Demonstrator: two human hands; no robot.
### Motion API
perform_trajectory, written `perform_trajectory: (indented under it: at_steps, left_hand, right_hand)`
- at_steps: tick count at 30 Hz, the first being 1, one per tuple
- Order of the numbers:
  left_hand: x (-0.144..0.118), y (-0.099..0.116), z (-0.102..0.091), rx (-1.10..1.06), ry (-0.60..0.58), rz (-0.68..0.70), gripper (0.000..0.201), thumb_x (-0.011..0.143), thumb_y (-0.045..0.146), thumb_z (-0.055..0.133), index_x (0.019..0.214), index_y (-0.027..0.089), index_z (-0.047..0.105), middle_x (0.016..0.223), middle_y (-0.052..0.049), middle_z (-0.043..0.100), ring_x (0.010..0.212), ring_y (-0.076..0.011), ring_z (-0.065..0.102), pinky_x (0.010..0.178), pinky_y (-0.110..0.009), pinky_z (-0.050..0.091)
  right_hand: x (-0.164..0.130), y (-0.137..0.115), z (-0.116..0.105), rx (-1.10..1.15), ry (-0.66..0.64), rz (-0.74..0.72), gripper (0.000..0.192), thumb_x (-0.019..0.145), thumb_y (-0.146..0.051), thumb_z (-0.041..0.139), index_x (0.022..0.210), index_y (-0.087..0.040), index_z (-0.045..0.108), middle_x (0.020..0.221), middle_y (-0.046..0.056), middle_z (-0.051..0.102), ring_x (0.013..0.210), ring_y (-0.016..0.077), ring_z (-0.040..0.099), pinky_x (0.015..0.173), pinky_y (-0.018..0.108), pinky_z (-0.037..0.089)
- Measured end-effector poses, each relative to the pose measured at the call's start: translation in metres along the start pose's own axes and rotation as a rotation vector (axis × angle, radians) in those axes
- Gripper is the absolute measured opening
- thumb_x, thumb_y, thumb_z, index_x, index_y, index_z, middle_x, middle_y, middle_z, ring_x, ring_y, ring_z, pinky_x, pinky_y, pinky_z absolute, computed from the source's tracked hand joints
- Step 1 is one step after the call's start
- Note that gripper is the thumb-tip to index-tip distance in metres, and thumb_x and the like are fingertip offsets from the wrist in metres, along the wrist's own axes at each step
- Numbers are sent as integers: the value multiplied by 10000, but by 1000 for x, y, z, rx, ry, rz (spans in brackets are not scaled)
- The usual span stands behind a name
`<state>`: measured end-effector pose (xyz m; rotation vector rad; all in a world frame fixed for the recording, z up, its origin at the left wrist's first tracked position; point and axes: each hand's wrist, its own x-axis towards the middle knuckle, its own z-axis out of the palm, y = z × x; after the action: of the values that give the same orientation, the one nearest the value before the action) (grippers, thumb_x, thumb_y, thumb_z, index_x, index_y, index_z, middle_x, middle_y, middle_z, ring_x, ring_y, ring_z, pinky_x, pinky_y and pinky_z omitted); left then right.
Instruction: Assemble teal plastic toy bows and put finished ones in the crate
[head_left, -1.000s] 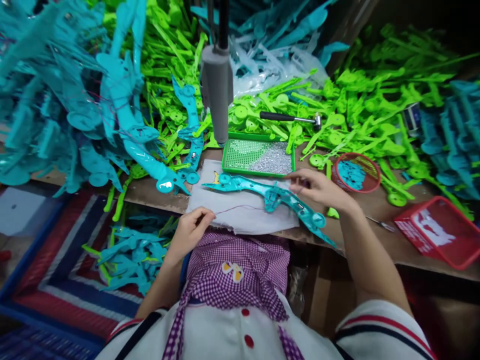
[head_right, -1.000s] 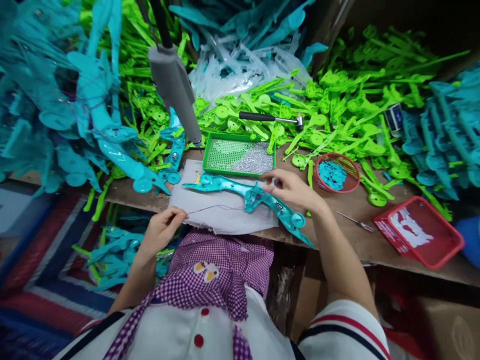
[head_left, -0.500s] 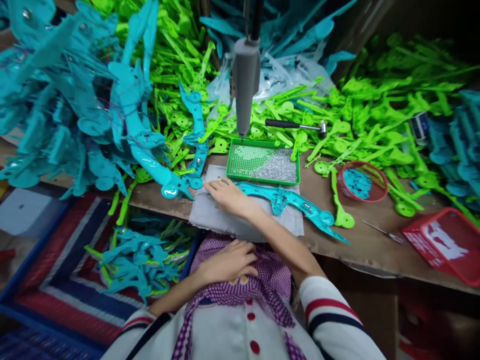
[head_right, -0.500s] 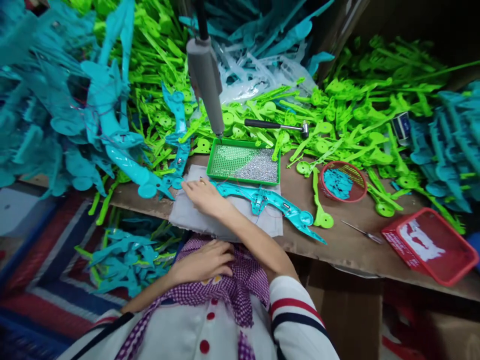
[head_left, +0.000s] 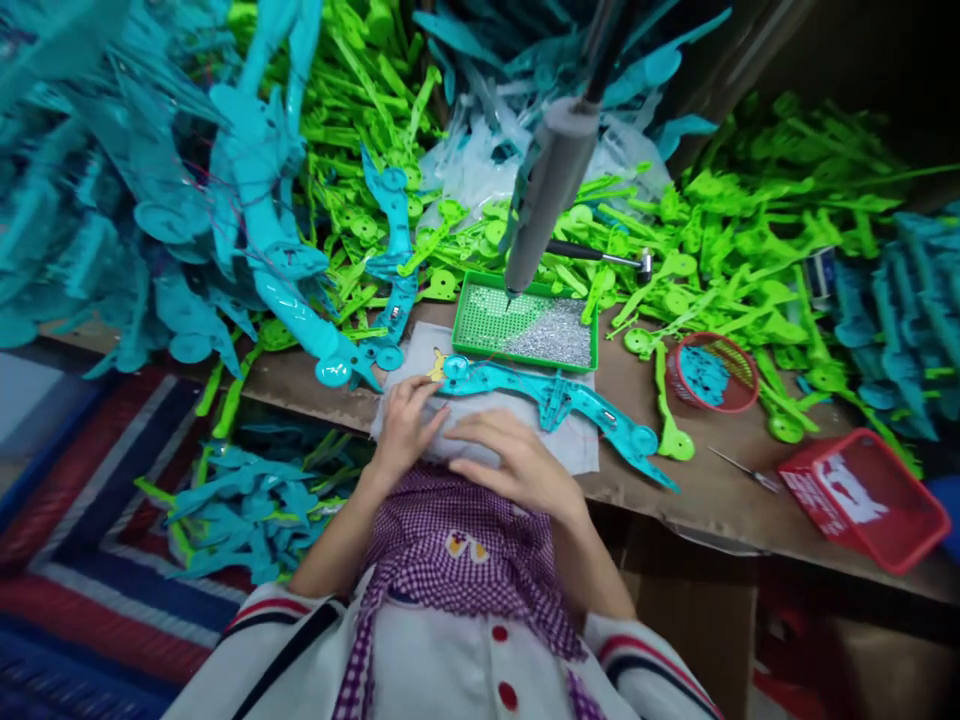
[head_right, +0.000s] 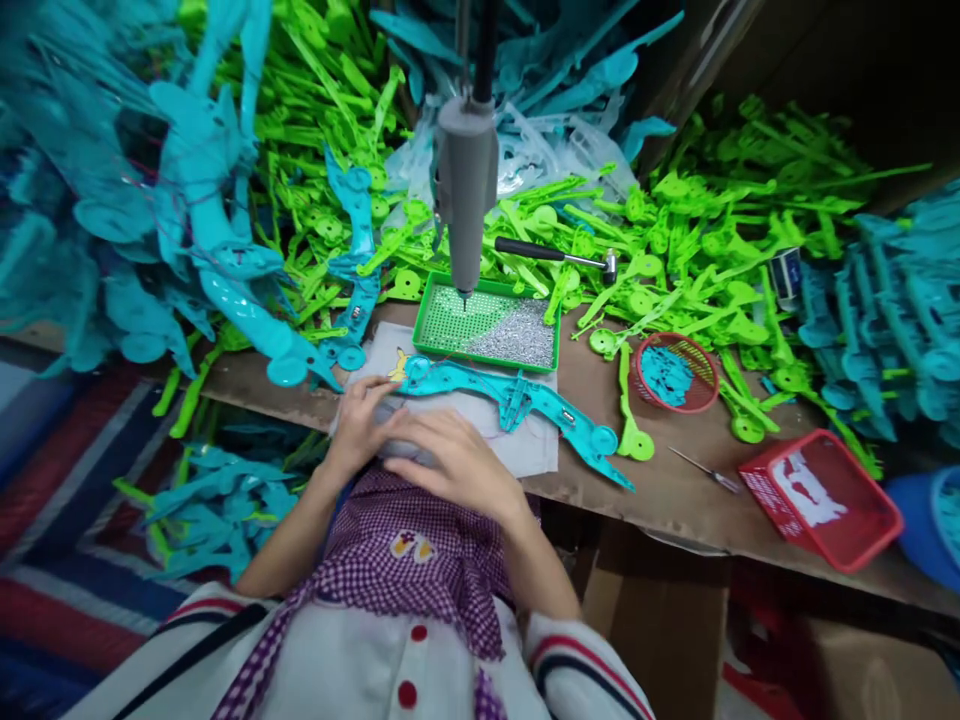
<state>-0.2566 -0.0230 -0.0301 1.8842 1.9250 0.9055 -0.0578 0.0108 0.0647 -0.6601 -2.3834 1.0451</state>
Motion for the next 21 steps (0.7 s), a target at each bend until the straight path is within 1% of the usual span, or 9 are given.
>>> perform_trajectory:
  at_steps: [2, 4, 7, 9, 11, 13, 17, 19, 21]
  left_hand:
    - [-5, -9, -1, 34, 34, 6, 190, 927, 311, 618, 1056, 206, 710, 1182, -114, 598, 1152, -276, 570, 1051, -463, 451]
    - [-9, -15, -3, 60, 44, 22, 148, 933, 304, 616, 962, 206, 722, 1177, -110, 602, 1141, -266, 569, 1048, -450, 449]
    - [-11, -17, -8, 85, 18, 60, 151, 947, 290, 595, 936, 194, 710, 1226, -128, 604, 1149, -280, 571, 1026, -454, 451]
    - [-10, -16, -14, 63, 5, 76, 158, 967, 273, 558, 943, 190, 690, 1181, -121, 642, 1115, -275, 599, 992, -437, 466]
    - [-10, -15, -25, 5, 10, 77, 151, 977, 275, 544, 958, 194, 670, 1050, -86, 691, 1021, -251, 641, 928, -401, 493]
    - [-8, -12, -39, -62, 54, 46, 144, 972, 307, 565, 972, 198, 659, 936, -46, 705, 906, -220, 660, 851, -363, 515]
    - [15, 4, -65, -345, 207, -93, 244, 954, 391, 611, 1120, 216, 646, 841, -1, 667, 709, -139, 625, 700, -281, 532]
    - [37, 18, -73, -578, 223, -107, 297, 944, 440, 626, 1166, 243, 644, 766, 17, 628, 618, -112, 591, 611, -245, 518]
    - [62, 34, -75, -755, 206, -90, 304, 929, 495, 635, 1096, 245, 683, 745, 9, 618, 602, -111, 596, 572, -241, 519]
  right_hand:
    - [-37, 38, 17, -124, 3, 105, 391, 953, -406, 583, 1326, -289, 589, 1322, 102, 660, 1209, 299, 621, 1009, 509, 501]
    - [-65, 64, 33, -188, 12, 127, 330, 964, -363, 554, 1288, -322, 602, 1299, 103, 672, 1190, 321, 628, 974, 541, 498]
    - [-81, 71, 46, -188, 40, 161, 188, 976, -371, 512, 1079, -341, 666, 1042, 66, 734, 934, 281, 683, 789, 460, 531]
    - [-81, 63, 42, -162, 42, 187, 198, 988, -364, 476, 956, -338, 669, 882, 45, 714, 773, 249, 660, 694, 422, 514]
    - [-85, 56, 27, -131, 67, 210, 201, 983, -342, 474, 904, -338, 659, 821, 42, 691, 724, 251, 640, 653, 421, 500]
    - [-95, 53, 2, -117, 168, 253, 137, 950, -337, 526, 883, -334, 645, 812, 47, 678, 741, 267, 636, 666, 439, 503]
    - [-120, 64, -57, -217, 552, 403, 106, 912, -369, 565, 879, -270, 582, 874, 60, 649, 853, 261, 626, 808, 469, 495]
    - [-130, 75, -79, -279, 717, 501, 152, 918, -401, 558, 891, -252, 559, 908, 83, 637, 912, 258, 626, 850, 458, 471]
    - [-137, 86, -93, -245, 832, 566, 162, 903, -421, 592, 885, -263, 562, 928, 107, 647, 943, 259, 641, 868, 447, 460]
